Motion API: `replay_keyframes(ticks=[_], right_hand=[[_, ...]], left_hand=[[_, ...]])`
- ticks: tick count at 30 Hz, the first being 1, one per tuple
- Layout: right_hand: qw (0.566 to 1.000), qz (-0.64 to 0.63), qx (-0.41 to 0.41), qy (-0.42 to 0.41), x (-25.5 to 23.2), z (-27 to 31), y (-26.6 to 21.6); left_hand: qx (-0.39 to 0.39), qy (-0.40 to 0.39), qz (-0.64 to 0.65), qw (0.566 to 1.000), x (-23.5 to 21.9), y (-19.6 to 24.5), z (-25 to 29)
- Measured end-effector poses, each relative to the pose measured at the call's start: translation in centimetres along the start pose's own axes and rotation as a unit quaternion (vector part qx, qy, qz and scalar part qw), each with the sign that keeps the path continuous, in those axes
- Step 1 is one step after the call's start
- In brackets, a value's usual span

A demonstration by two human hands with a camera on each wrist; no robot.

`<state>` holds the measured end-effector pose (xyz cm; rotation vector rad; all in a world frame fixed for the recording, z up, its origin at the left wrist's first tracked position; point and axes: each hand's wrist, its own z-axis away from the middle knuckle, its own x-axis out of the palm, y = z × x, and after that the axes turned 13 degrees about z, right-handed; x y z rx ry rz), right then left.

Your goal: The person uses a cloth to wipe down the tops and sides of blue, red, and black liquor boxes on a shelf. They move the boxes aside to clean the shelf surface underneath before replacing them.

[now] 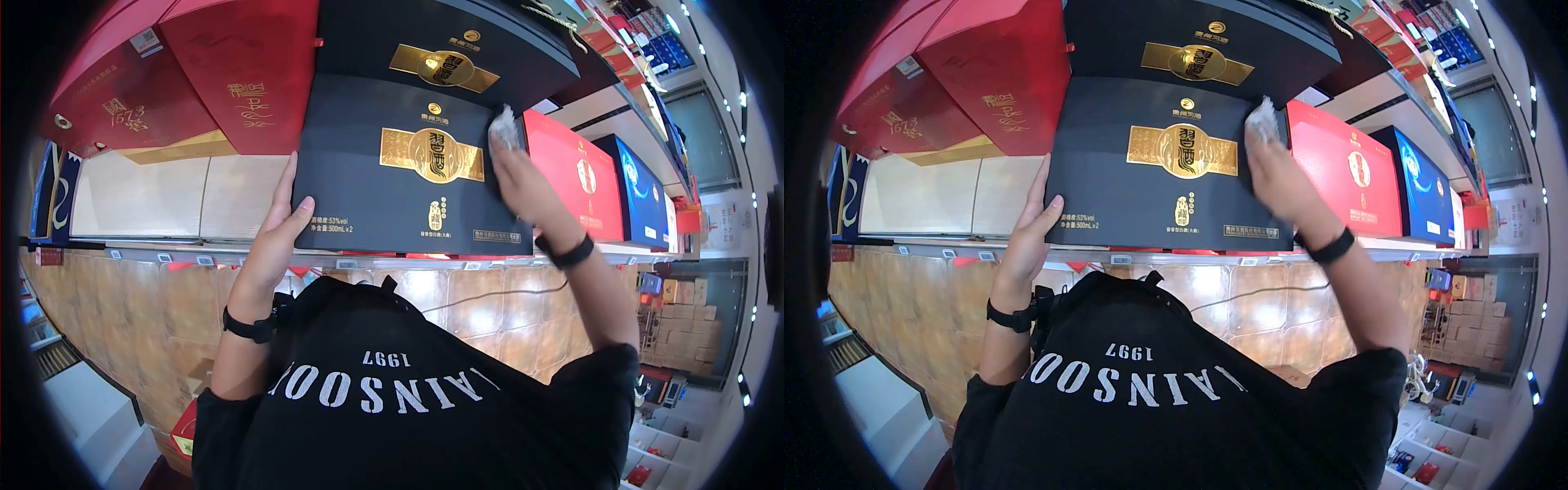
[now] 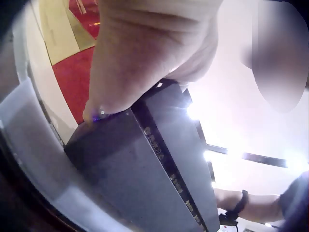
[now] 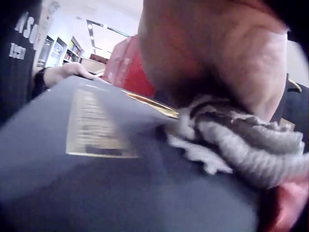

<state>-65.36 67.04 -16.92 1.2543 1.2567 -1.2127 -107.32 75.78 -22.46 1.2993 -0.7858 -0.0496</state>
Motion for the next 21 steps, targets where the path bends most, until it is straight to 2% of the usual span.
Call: replay_keyframes(ticks=[2,6,7,9,11,13,16,18,19,21], right_hand=[[0.998,0.01,-0.045,0.049,-0.6,2.0,-4.4],[0.991,-0.072,-0.103,-0.035,-2.5,1.9,-10.3],[0.988,-0.065,-0.142,-0.019,-1.8,1.5,-11.4],[0.975,-0.047,-0.216,0.018,-0.5,-0.5,-12.8],[0.973,-0.052,-0.226,-0.003,-0.8,-2.3,-13.6],[0.966,-0.043,-0.254,-0.01,0.0,-4.5,-12.0],[0.987,0.069,-0.13,-0.069,-0.4,-6.5,-7.1],[0.996,0.057,-0.07,-0.012,1.2,-6.9,-1.7],[0.998,0.012,-0.035,-0.057,-0.2,-6.6,-1.5],[0.997,0.035,-0.059,-0.041,-0.3,-7.6,-2.3]], left_hand=[[0.004,-0.008,-0.011,1.0,-0.2,0.0,0.0],[-0.008,-0.014,-0.01,1.0,-0.4,-0.1,0.0],[-0.011,-0.016,0.004,1.0,-0.2,0.0,0.0],[-0.015,-0.016,0.02,1.0,0.0,0.2,-0.1],[-0.02,-0.011,0.027,0.999,0.2,0.1,-0.1],[-0.013,0.006,0.009,1.0,0.4,-0.2,0.1],[-0.005,0.005,-0.011,1.0,-0.5,-0.7,-0.1],[-0.002,0.001,-0.015,1.0,-0.7,-0.9,-0.2],[-0.001,0.002,-0.015,1.0,-0.7,-0.9,-0.2],[0.0,0.006,-0.005,1.0,-0.6,-0.8,-0.2]])
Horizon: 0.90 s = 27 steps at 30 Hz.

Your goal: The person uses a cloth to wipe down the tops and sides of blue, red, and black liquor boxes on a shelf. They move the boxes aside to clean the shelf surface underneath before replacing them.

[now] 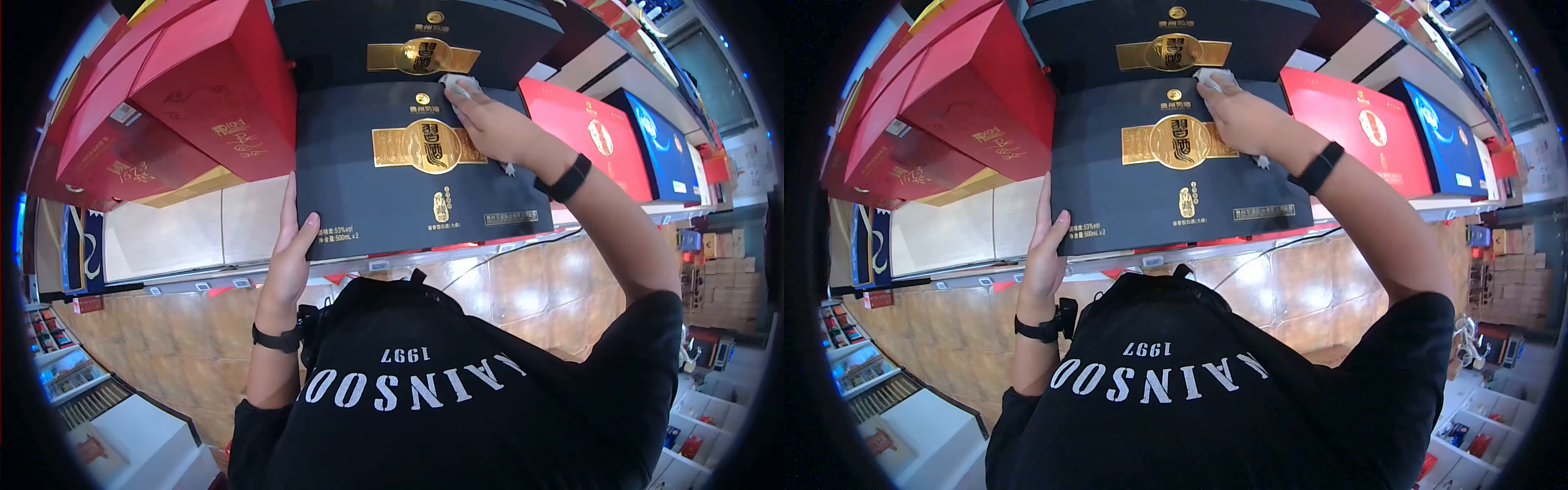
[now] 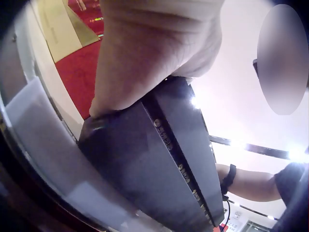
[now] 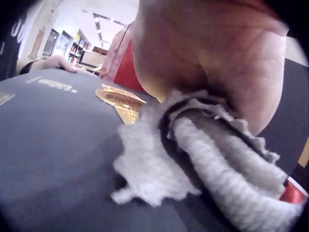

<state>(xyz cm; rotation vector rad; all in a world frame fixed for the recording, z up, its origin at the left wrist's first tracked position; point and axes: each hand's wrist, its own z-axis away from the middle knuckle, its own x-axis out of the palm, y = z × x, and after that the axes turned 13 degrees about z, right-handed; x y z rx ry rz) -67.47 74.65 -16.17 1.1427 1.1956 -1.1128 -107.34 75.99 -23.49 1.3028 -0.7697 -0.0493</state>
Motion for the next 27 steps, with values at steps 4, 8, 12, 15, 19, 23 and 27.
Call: replay_keyframes(ticks=[4,8,12,15,19,23,27], right_hand=[[0.999,0.002,-0.025,0.042,2.4,-3.0,-1.8],[0.987,-0.053,-0.133,-0.075,-1.7,0.7,-9.7],[0.97,-0.113,-0.182,0.118,0.7,10.5,-13.4],[0.989,-0.092,-0.098,0.058,-1.1,15.7,-9.6],[0.979,-0.036,0.172,0.103,-0.3,21.4,-6.8],[0.942,-0.062,0.275,0.184,2.2,21.7,-7.9],[0.929,0.009,0.293,0.227,3.0,19.4,-10.7]], left_hand=[[-0.014,-0.001,0.023,1.0,0.7,0.4,0.1],[-0.017,0.006,0.038,0.999,1.5,0.9,0.1],[-0.047,-0.007,0.061,0.997,1.2,1.3,0.2],[-0.056,-0.006,0.049,0.997,0.8,1.2,0.2],[-0.049,0.007,0.018,0.999,0.9,1.2,0.2],[-0.059,0.007,0.008,0.998,1.2,1.3,0.1],[-0.053,0.013,-0.008,0.998,1.6,1.5,0.1]])
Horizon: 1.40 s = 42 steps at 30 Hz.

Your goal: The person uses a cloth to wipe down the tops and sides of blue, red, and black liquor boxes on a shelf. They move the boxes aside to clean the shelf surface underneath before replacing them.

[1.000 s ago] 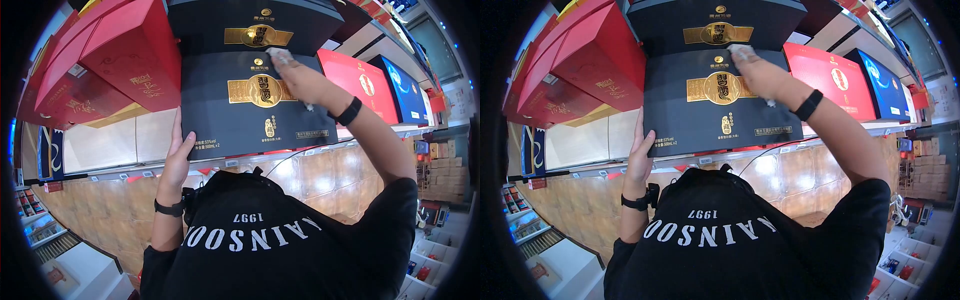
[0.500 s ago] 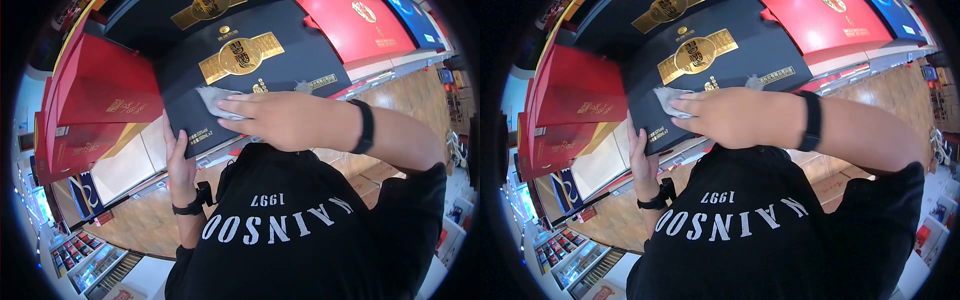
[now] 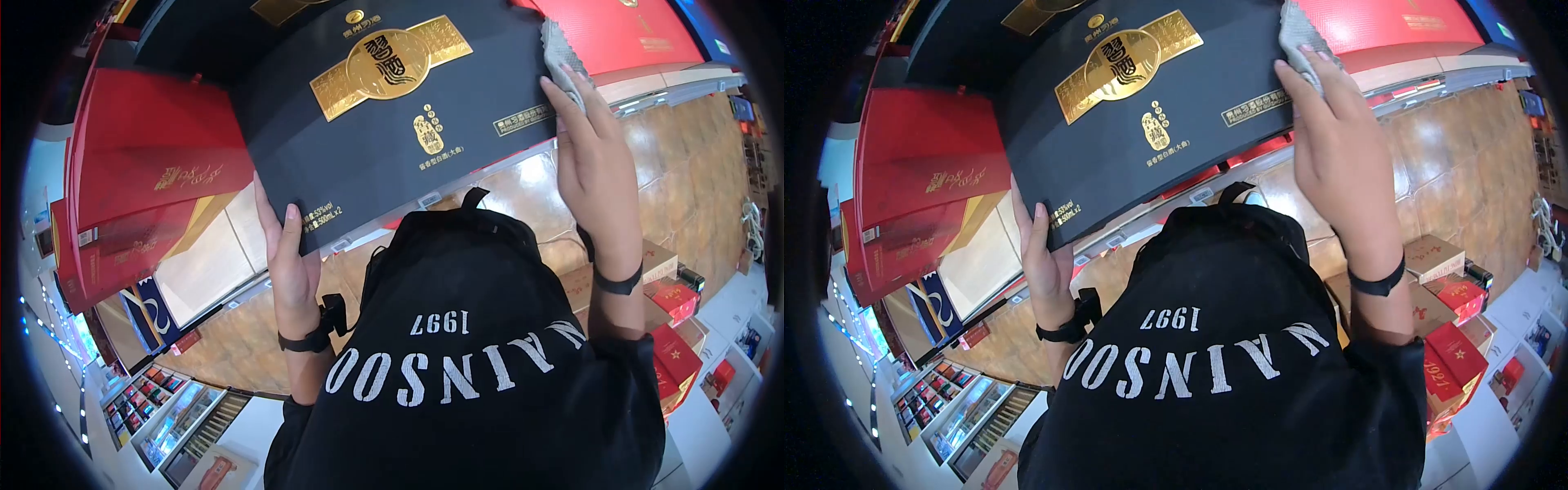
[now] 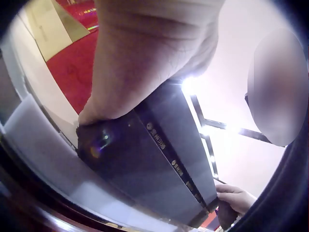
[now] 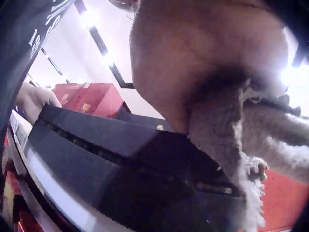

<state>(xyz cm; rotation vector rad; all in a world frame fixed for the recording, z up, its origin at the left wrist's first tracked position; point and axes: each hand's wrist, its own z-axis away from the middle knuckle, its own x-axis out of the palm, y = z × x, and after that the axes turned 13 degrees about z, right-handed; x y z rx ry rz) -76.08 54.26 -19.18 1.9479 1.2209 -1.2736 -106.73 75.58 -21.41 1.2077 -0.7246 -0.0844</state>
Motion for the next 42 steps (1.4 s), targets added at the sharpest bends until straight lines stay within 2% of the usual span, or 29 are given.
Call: replay_keyframes(ticks=[2,3,6,9,10,12,15,16,18,19,20,21,23,24,26,27,30,32,34,35,37,40,41,42], right_hand=[[0.999,-0.016,-0.019,-0.021,-0.6,-0.4,-2.0],[0.997,-0.062,-0.021,-0.051,-1.0,-0.6,-3.7],[0.988,-0.108,-0.094,-0.055,0.1,-1.0,-7.7],[0.979,-0.157,-0.124,-0.04,1.4,-1.9,-12.4],[0.977,-0.163,-0.131,-0.038,1.9,-2.1,-14.3],[0.965,-0.203,-0.167,0.027,3.9,-2.0,-18.3],[0.951,-0.24,-0.196,0.012,4.7,-2.2,-22.8],[0.951,-0.237,-0.194,0.044,5.0,-1.9,-23.3],[0.949,-0.232,-0.19,0.103,5.1,-1.6,-23.8],[0.936,-0.271,-0.211,0.074,5.3,-1.3,-23.4],[0.922,-0.309,-0.231,0.044,4.8,-1.2,-22.1],[0.904,-0.346,-0.25,0.014,4.5,-0.9,-21.0],[0.892,-0.382,-0.24,0.026,4.5,-0.1,-19.8],[0.884,-0.4,-0.238,0.032,4.6,0.3,-19.2],[0.917,-0.341,-0.203,0.036,3.9,0.6,-17.3],[0.931,-0.312,-0.184,0.037,3.2,0.8,-16.3],[0.962,-0.247,-0.107,-0.053,0.8,0.0,-12.0],[0.989,-0.14,-0.035,-0.012,1.3,-0.4,-8.6],[0.991,-0.133,0.03,-0.003,1.6,-0.8,-4.4],[0.99,-0.125,0.066,0.018,0.6,-1.2,-4.5],[0.986,-0.107,0.119,0.041,-0.8,-1.7,-4.8],[0.988,-0.079,0.129,-0.003,-0.6,-1.2,-4.0],[0.988,-0.077,0.134,0.007,-0.3,-0.9,-4.1],[0.987,-0.076,0.14,0.016,0.1,-0.5,-4.3]], left_hand=[[-0.008,-0.003,0.005,1.0,0.1,0.2,0.0],[-0.013,-0.007,0.008,1.0,0.1,0.3,0.0],[-0.019,-0.022,0.012,0.999,-0.7,0.2,-0.2],[0.019,-0.003,0.013,1.0,-0.6,-0.7,-0.4],[0.009,-0.001,0.039,0.999,-0.9,-0.7,-0.6],[-0.02,0.008,0.084,0.996,-2.1,-0.7,-0.2],[-0.028,0.004,0.066,0.997,-4.1,-0.7,0.3],[-0.049,-0.021,0.177,0.983,-4.2,-0.6,0.3],[-0.107,-0.055,0.392,0.912,-3.9,-0.2,0.1],[-0.084,0.022,0.252,0.964,-3.4,-0.1,0.4],[-0.06,0.099,0.106,0.988,-3.0,0.0,0.5],[-0.07,0.029,0.124,0.989,-4.1,0.1,0.4],[-0.085,-0.11,0.16,0.977,-7.1,0.3,-0.1],[-0.065,-0.078,0.099,0.99,-6.1,0.3,-0.3],[-0.024,-0.009,-0.023,0.999,-3.0,0.6,-0.5],[-0.038,0.033,-0.026,0.998,-2.0,1.1,0.0],[0.008,0.009,-0.096,0.995,-1.0,1.2,-0.3],[0.079,0.011,-0.245,0.966,-1.0,0.9,-0.2],[0.163,-0.011,-0.397,0.903,-1.3,0.7,-0.3],[0.184,-0.036,-0.496,0.848,-0.9,1.2,-0.1],[0.221,-0.084,-0.671,0.703,0.7,2.8,0.1],[0.215,-0.136,-0.662,0.706,2.6,2.8,0.0],[0.226,-0.18,-0.653,0.7,3.2,2.9,-0.2],[0.203,-0.191,-0.642,0.714,3.8,2.5,-0.3]])
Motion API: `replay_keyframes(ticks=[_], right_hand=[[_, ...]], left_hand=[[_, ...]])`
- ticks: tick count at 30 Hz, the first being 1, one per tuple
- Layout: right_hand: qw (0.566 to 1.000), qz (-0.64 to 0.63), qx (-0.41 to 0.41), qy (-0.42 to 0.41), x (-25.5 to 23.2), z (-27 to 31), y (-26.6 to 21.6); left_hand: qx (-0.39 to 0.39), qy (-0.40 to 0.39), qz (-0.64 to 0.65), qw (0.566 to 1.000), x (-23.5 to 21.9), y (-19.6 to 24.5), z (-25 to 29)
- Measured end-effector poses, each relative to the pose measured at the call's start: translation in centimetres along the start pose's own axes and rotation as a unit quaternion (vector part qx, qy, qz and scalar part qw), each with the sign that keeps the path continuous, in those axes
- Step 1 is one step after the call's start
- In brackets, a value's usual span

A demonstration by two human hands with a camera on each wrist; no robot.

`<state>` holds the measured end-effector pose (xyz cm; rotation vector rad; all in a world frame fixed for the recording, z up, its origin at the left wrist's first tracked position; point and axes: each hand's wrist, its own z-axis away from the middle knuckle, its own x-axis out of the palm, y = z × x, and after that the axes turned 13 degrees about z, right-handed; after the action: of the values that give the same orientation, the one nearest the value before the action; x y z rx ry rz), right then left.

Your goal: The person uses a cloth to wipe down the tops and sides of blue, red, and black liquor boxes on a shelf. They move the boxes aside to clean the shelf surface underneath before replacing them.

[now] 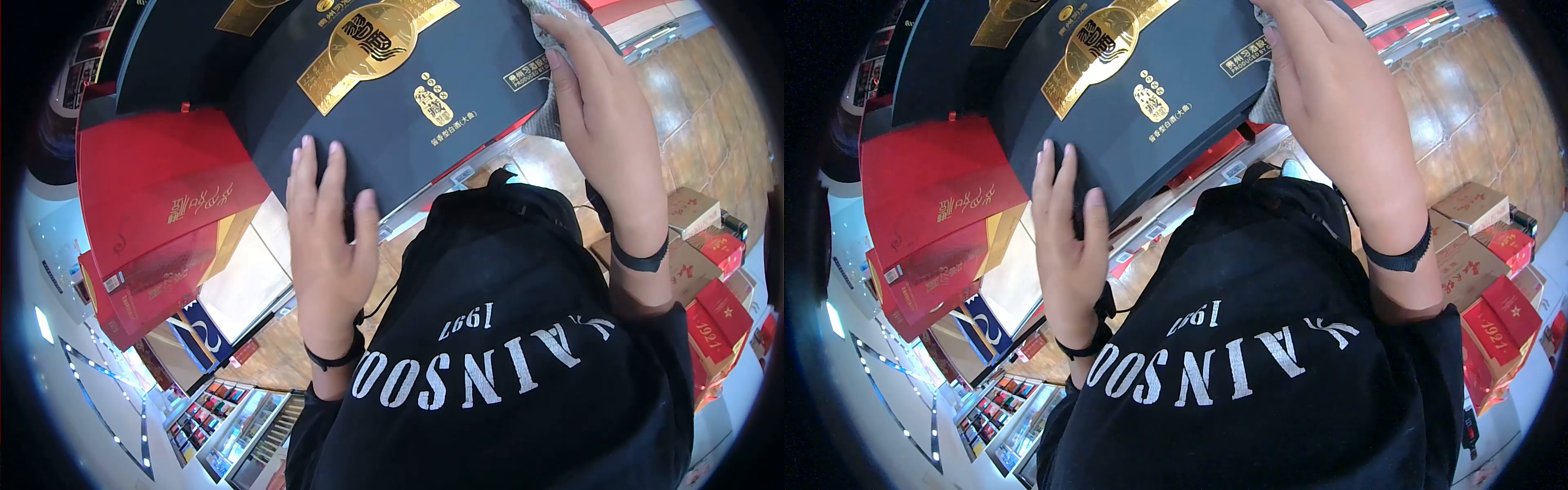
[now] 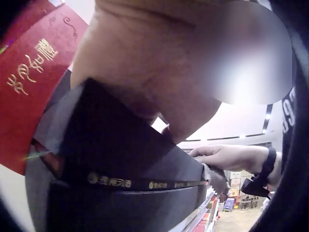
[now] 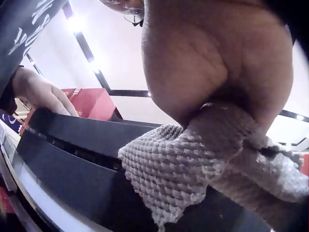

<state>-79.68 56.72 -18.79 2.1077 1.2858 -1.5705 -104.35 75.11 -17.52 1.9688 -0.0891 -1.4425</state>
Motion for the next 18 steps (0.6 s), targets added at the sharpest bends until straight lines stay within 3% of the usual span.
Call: replay_keyframes(ticks=[7,12,18], right_hand=[[0.997,0.019,-0.033,0.066,1.7,2.1,0.2],[0.997,0.021,-0.031,0.066,2.1,2.9,0.4],[0.996,0.043,-0.073,0.017,0.8,1.7,0.5]], left_hand=[[0.075,-0.06,-0.124,0.988,2.3,2.6,-3.3],[0.129,-0.043,-0.125,0.983,4.3,2.7,-4.7],[0.103,-0.048,-0.112,0.987,4.4,3.0,-4.8]])
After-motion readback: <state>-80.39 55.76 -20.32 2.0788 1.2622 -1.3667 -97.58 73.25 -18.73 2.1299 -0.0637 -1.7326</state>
